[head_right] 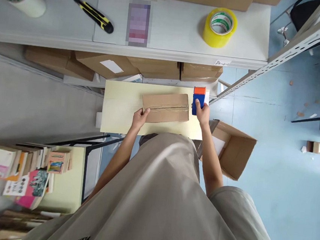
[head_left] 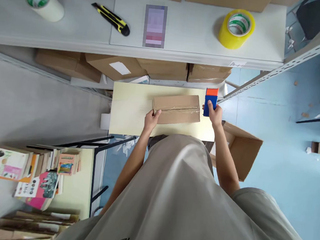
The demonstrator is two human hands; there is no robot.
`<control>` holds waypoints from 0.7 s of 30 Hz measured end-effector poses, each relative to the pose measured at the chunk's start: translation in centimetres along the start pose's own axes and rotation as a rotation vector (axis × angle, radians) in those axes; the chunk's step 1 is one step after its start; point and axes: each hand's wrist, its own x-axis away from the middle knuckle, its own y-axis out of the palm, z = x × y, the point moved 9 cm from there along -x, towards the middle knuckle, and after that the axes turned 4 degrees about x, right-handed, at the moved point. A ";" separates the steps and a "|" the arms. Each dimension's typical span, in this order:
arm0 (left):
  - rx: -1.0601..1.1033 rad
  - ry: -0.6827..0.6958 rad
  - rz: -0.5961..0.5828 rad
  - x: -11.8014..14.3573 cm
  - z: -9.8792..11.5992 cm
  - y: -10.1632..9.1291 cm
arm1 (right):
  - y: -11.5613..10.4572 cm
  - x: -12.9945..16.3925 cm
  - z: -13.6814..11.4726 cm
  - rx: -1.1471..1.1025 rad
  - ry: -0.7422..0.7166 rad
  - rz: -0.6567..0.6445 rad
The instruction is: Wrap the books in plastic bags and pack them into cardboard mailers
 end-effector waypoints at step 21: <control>0.157 0.010 0.338 0.8 -4.4 -6.8 | 9.0 5.5 -0.1 -0.190 0.110 -0.261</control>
